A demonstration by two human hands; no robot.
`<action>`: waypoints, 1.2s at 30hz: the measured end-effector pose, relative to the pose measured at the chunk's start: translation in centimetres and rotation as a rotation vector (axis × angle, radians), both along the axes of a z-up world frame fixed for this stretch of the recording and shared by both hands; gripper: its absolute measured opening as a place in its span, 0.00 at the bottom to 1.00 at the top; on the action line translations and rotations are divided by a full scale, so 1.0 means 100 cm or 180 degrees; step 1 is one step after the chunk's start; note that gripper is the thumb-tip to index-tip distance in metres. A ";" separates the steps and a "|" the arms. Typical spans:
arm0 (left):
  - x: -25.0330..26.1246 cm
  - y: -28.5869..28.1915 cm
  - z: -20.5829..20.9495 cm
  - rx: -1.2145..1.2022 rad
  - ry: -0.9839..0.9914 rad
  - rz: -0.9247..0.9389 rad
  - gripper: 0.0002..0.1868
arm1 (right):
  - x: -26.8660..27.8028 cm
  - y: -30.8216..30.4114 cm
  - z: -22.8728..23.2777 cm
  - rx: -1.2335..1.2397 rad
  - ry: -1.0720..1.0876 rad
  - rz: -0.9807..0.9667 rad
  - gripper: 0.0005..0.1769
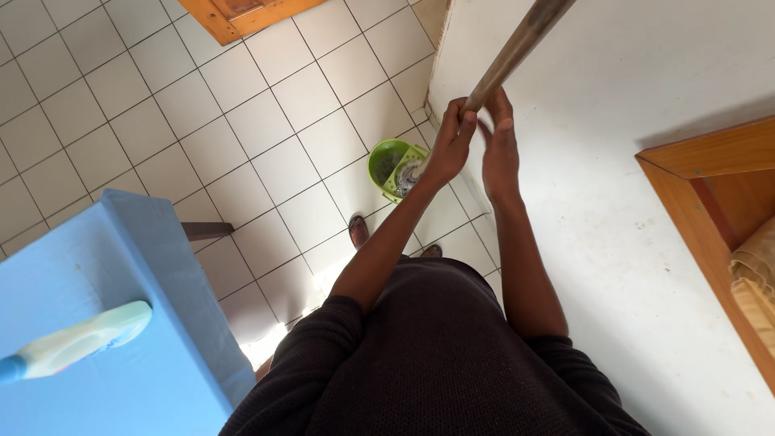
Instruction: The person mops a tiled floor using a mop and a bucket. The person repeatedly dips the mop into the bucket, wrings it out using the bucket's wringer, and then pushes the mop across the floor surface in multiple rooms.
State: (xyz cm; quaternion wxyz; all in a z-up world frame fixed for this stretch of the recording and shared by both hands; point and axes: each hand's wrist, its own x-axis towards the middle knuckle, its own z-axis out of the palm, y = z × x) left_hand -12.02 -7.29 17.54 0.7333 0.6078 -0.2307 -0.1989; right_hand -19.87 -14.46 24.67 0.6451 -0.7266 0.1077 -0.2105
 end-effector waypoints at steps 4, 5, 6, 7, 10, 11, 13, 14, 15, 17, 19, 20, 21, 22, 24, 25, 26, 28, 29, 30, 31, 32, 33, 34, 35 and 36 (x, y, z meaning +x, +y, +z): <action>-0.019 -0.001 -0.006 -0.0061 -0.0173 0.0048 0.24 | -0.023 -0.001 0.032 -0.0253 -0.0164 0.0187 0.55; -0.024 -0.002 -0.010 -0.0037 -0.0234 0.0061 0.24 | -0.025 -0.002 0.032 -0.0057 -0.0299 0.0245 0.55; -0.029 -0.003 -0.013 -0.0007 -0.0302 0.0077 0.23 | -0.026 -0.004 0.030 0.0148 -0.0438 0.0308 0.55; -0.033 -0.004 -0.017 0.0025 -0.0369 0.0093 0.23 | -0.025 -0.007 0.027 0.0601 -0.0618 0.0429 0.51; -0.046 -0.003 -0.026 0.0119 -0.0628 0.0026 0.20 | -0.023 -0.015 0.018 0.1666 -0.0995 0.0695 0.41; -0.047 -0.005 -0.025 0.0058 -0.0518 -0.0062 0.19 | -0.025 -0.015 0.017 0.1805 -0.1033 0.0722 0.39; -0.048 -0.001 -0.023 -0.0037 -0.0283 -0.0230 0.19 | -0.027 -0.012 0.016 0.1925 -0.1083 0.0781 0.38; -0.048 0.002 -0.023 -0.0200 -0.0171 -0.0349 0.19 | -0.028 -0.012 0.016 0.1880 -0.1091 0.0797 0.39; -0.046 0.006 -0.023 -0.0363 -0.0059 -0.0467 0.19 | -0.029 -0.014 0.015 0.1836 -0.1100 0.0813 0.40; -0.044 0.009 -0.024 -0.0625 0.0105 -0.0617 0.19 | -0.030 -0.016 0.013 0.1792 -0.1083 0.0877 0.40; -0.042 0.005 -0.028 -0.0833 0.0197 -0.0689 0.19 | -0.032 -0.021 0.011 0.1712 -0.1065 0.0956 0.40; -0.041 0.004 -0.030 -0.0723 0.0071 -0.0657 0.19 | -0.033 -0.024 0.010 0.1660 -0.1060 0.1007 0.40; -0.041 0.003 -0.031 -0.0614 -0.0055 -0.0625 0.18 | -0.034 -0.027 0.009 0.1608 -0.1054 0.1058 0.40; -0.044 0.001 -0.033 -0.0506 -0.0162 -0.0599 0.18 | -0.037 -0.031 0.007 0.1527 -0.0981 0.1056 0.40; -0.045 -0.003 -0.034 -0.0361 -0.0230 -0.0595 0.17 | -0.042 -0.038 0.002 0.1377 -0.0827 0.1054 0.40; -0.046 -0.005 -0.033 -0.0285 -0.0259 -0.0590 0.17 | -0.045 -0.040 0.000 0.1346 -0.0793 0.0957 0.39; -0.048 -0.007 -0.031 -0.0087 -0.0451 -0.0509 0.16 | -0.046 -0.042 -0.001 0.1307 -0.0763 0.0862 0.39; -0.054 -0.010 -0.026 0.0309 -0.0823 -0.0342 0.14 | -0.051 -0.045 -0.003 0.1157 -0.0732 0.0764 0.39; -0.055 -0.008 -0.024 0.0291 -0.0769 -0.0521 0.15 | -0.054 -0.045 -0.003 0.1046 -0.0732 0.0759 0.38; -0.054 -0.006 -0.022 0.0270 -0.0717 -0.0708 0.16 | -0.056 -0.045 -0.002 0.0932 -0.0734 0.0748 0.38; -0.053 -0.004 -0.020 0.0248 -0.0665 -0.0895 0.18 | -0.055 -0.043 -0.002 0.0934 -0.0757 0.0717 0.37; -0.054 -0.004 -0.018 0.0442 -0.0700 -0.0942 0.18 | -0.058 -0.041 -0.002 0.0928 -0.0769 0.0672 0.37; -0.054 -0.003 -0.017 0.0637 -0.0737 -0.0990 0.17 | -0.061 -0.039 -0.001 0.0921 -0.0781 0.0627 0.36; -0.052 -0.002 -0.016 0.0846 -0.0789 -0.1024 0.17 | -0.062 -0.036 0.001 0.0921 -0.0765 0.0581 0.36; -0.054 -0.002 -0.015 0.0981 -0.0827 -0.0994 0.15 | -0.066 -0.032 0.005 0.0921 -0.0749 0.0536 0.35; -0.054 -0.003 -0.014 0.1117 -0.0881 -0.0950 0.14 | -0.066 -0.029 0.009 0.0917 -0.0750 0.0504 0.34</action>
